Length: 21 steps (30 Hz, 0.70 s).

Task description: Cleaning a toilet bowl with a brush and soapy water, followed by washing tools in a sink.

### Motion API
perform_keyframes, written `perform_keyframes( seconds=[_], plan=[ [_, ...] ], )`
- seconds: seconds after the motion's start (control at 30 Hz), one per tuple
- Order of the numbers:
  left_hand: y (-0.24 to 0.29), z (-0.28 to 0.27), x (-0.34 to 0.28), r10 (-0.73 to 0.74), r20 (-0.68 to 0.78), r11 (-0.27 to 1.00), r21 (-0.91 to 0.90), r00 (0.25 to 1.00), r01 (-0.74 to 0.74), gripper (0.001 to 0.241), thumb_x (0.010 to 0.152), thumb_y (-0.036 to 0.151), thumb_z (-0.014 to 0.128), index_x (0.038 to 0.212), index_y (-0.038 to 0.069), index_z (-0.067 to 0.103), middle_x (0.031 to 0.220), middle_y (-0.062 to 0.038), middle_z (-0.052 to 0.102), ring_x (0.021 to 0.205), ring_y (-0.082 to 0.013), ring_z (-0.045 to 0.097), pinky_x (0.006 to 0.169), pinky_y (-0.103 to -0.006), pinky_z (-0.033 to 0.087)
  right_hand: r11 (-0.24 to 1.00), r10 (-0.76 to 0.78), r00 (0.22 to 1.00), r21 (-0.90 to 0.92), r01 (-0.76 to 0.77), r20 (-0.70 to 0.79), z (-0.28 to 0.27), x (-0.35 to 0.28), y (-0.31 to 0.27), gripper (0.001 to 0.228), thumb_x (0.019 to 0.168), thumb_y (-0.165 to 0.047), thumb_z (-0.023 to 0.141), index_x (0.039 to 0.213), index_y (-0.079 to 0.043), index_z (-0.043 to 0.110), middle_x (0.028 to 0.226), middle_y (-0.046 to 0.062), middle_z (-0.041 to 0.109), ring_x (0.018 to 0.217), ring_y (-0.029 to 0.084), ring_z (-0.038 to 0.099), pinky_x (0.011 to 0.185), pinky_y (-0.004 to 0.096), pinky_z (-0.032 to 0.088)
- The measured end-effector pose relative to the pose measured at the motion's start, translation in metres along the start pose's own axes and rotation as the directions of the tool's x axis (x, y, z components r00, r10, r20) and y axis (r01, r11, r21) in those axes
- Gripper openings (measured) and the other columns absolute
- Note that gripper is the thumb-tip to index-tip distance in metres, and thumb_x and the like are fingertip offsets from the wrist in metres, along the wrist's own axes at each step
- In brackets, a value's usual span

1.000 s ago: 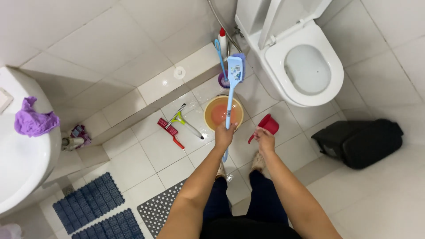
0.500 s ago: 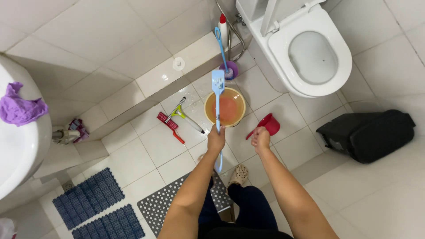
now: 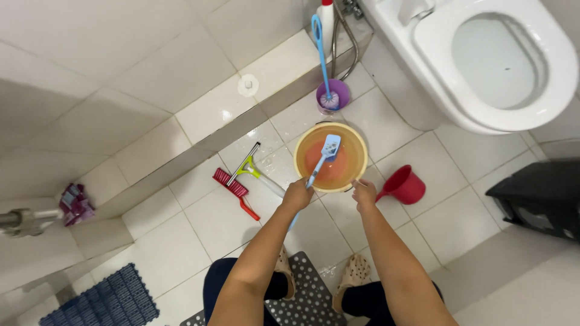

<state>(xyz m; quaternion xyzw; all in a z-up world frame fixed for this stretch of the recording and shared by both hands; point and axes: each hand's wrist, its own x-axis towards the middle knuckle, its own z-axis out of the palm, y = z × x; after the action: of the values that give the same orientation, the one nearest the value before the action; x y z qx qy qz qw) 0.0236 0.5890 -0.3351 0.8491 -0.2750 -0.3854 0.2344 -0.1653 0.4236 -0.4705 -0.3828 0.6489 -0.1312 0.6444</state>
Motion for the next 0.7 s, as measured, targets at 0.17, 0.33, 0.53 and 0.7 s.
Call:
perform_keyframes(
  seconds=[0.17, 0.33, 0.53, 0.7],
  plan=[
    [-0.051, 0.022, 0.013, 0.046, -0.063, 0.999, -0.018, 0.997, -0.047, 0.03, 0.092, 0.025, 0.064, 0.114, 0.006, 0.069, 0.097, -0.025, 0.073, 0.093, -0.0431, 0.071, 0.087, -0.0512, 0.056, 0.95, -0.146, 0.946, -0.309, 0.052, -0.289, 0.021, 0.084, 0.074, 0.071, 0.081, -0.019, 0.091, 0.135, 0.0, 0.049, 0.122, 0.023, 0.056, 0.091, 0.029, 0.062, 0.068, 0.037, 0.054],
    [-0.079, 0.018, 0.023, 0.078, -0.186, 0.992, -0.085, 0.98, -0.095, 0.03, 0.091, 0.025, 0.065, 0.114, 0.006, 0.068, 0.085, -0.023, 0.073, 0.084, -0.0432, 0.071, 0.079, -0.0522, 0.055, 0.986, -0.065, 0.995, -0.157, 0.052, -0.075, 0.046, 0.086, 0.041, 0.058, 0.085, -0.001, 0.06, 0.14, -0.008, 0.044, 0.123, 0.019, 0.064, 0.088, 0.034, 0.071, 0.055, 0.044, 0.061],
    [-0.103, 0.023, 0.034, 0.157, -0.245, 0.978, -0.096, 0.957, -0.185, 0.03, 0.09, 0.024, 0.066, 0.114, 0.008, 0.069, 0.078, -0.02, 0.072, 0.076, -0.039, 0.072, 0.072, -0.049, 0.056, 0.917, -0.305, 0.941, -0.222, 0.332, 0.148, 0.068, 0.099, -0.015, 0.052, 0.091, 0.001, 0.053, 0.142, -0.01, 0.045, 0.119, 0.021, 0.066, 0.086, 0.035, 0.075, 0.05, 0.041, 0.064],
    [-0.1, 0.017, 0.028, -0.016, -0.329, 0.974, -0.219, 0.944, -0.06, 0.035, 0.092, 0.028, 0.066, 0.121, 0.007, 0.067, 0.079, -0.021, 0.072, 0.074, -0.0391, 0.072, 0.071, -0.0491, 0.056, 0.947, -0.074, 0.898, -0.252, 0.199, 0.434, 0.115, 0.119, -0.044, 0.052, 0.104, -0.042, 0.048, 0.144, -0.009, 0.046, 0.127, 0.017, 0.066, 0.107, 0.032, 0.069, 0.082, 0.048, 0.059]
  ],
)
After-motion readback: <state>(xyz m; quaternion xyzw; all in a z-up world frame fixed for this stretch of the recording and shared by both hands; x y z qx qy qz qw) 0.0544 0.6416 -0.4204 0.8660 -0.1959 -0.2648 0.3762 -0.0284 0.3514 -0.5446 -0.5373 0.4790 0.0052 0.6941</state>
